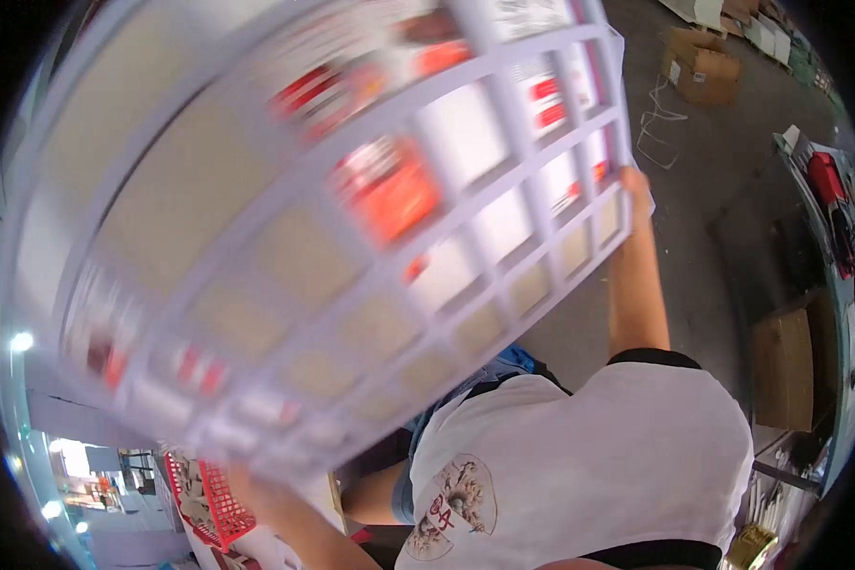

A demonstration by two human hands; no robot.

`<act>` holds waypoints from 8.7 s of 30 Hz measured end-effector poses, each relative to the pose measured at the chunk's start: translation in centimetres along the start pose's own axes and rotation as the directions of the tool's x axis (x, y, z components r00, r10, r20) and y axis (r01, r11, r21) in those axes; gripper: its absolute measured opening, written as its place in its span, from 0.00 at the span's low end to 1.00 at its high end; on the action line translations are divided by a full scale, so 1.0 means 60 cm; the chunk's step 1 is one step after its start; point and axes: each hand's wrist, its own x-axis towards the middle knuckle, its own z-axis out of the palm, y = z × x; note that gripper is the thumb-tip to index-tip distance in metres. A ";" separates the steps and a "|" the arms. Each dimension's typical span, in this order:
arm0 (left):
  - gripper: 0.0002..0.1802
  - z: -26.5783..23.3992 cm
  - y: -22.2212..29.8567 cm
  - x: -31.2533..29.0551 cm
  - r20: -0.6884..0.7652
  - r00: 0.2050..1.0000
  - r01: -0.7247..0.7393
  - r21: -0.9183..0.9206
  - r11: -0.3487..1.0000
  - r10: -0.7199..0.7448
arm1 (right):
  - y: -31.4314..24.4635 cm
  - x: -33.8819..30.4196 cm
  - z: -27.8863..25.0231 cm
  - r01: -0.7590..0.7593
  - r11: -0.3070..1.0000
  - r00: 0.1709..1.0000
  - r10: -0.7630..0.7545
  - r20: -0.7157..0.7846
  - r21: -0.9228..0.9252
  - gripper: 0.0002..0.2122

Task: The recorder is manually sorting small rectangular items from a red plastic basket into white compartmentalized trays.

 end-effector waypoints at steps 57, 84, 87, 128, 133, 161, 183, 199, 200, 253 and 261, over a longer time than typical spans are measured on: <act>0.18 0.149 0.352 -0.215 0.112 -0.072 0.853 -0.508 -0.120 -0.991 | -0.163 0.151 -0.195 -0.363 0.542 0.932 0.216 -0.292 -0.758 0.21; 0.27 0.059 0.475 -0.482 -0.703 0.102 0.338 -0.641 0.689 -0.704 | 0.210 -0.521 0.733 -0.387 0.408 -0.241 0.821 0.518 -0.827 0.18; 0.22 0.030 0.486 -0.463 -0.321 0.289 0.526 -0.734 0.430 -0.902 | 0.208 -0.387 0.727 -0.615 0.256 -0.110 0.909 0.402 -0.746 0.17; 0.27 -0.249 0.346 -0.423 -0.868 0.483 0.842 0.496 0.213 0.112 | 0.686 -0.293 1.556 0.948 0.237 0.156 0.231 0.960 -0.211 0.17; 0.26 -0.242 0.349 -0.430 -0.863 0.486 0.835 0.506 0.217 0.139 | 0.653 -0.302 1.535 0.980 0.196 -0.002 0.228 0.974 -0.044 0.14; 0.17 -0.175 0.369 -0.348 -0.802 0.593 0.778 0.549 0.307 -0.068 | 0.380 -0.373 0.914 -0.284 0.558 -0.184 0.767 0.615 -0.780 0.20; 0.24 -0.209 0.237 -0.155 -0.825 0.502 0.831 0.378 0.408 -0.258 | 0.444 -0.302 0.908 -0.182 0.749 0.151 0.661 0.735 -0.637 0.16; 0.11 -0.042 0.352 -0.262 -0.625 0.667 0.738 0.479 0.475 -0.405 | 0.201 -0.311 0.748 -0.267 0.524 -0.243 0.775 0.583 -0.809 0.05; 0.11 -0.042 0.351 -0.263 -0.625 0.666 0.738 0.476 0.478 -0.407 | 0.196 -0.322 0.745 -0.206 0.547 -0.206 0.786 0.582 -0.811 0.06; 0.15 0.013 0.269 -0.149 -0.384 0.795 0.606 0.481 0.634 -0.469 | 0.228 -0.118 0.743 0.193 0.788 -0.294 0.615 0.732 -0.585 0.08; 0.16 0.038 0.258 -0.164 -0.428 0.813 0.580 0.649 0.491 -0.395 | 0.242 -0.154 0.735 0.314 0.807 -0.287 0.582 0.760 -0.499 0.08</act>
